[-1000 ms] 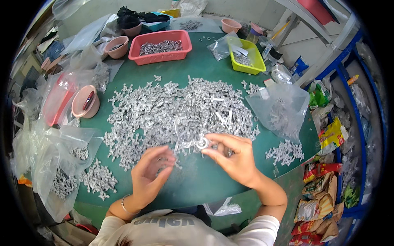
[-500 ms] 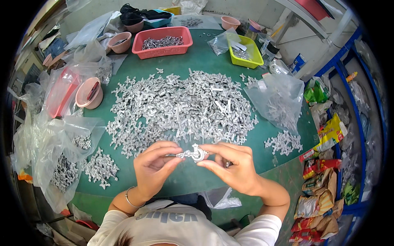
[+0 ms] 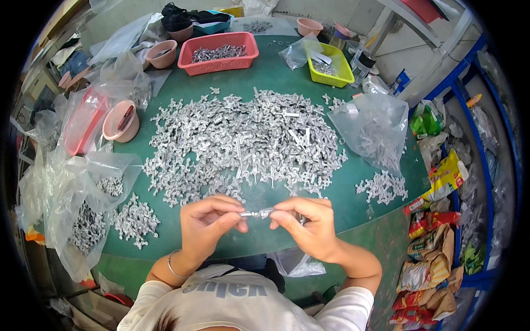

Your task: The person picks up metal parts from a pile on a table, turns them over by hand, and places them into plastic bags or onto smaller piles.

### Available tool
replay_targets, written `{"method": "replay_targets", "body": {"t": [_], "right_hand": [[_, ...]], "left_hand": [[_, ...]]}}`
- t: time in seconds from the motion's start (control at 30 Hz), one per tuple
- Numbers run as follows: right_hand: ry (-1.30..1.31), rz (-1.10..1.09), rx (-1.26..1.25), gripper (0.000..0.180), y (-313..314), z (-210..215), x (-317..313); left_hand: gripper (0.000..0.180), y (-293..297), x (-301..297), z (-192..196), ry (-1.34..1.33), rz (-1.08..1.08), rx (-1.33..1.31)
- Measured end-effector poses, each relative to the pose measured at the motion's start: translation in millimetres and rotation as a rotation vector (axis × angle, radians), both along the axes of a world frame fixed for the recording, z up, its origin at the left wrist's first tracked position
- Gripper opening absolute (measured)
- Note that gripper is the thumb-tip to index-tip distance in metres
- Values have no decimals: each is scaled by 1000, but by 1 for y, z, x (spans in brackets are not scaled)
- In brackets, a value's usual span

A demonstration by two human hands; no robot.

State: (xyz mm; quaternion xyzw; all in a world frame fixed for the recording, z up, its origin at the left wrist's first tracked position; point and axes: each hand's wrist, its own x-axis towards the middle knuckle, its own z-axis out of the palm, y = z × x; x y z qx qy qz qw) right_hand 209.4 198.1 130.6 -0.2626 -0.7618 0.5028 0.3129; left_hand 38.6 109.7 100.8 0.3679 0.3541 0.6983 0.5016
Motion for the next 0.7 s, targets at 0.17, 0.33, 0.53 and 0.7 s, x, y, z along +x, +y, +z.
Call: {"method": "replay_targets", "body": {"t": [0.17, 0.33, 0.53, 0.7], "right_hand": [[62, 22, -80, 19, -3, -7, 2], [66, 25, -130, 27, -4, -7, 3], [64, 18, -202, 29, -5, -6, 3], [70, 21, -196, 29, -6, -5, 2]], "left_hand": [[12, 2, 0, -4, -128, -112, -212], [13, 1, 2, -6, -230, -173, -254], [13, -1, 3, -5, -301, -226, -334], [16, -3, 0, -12, -377, -299, -317]]}}
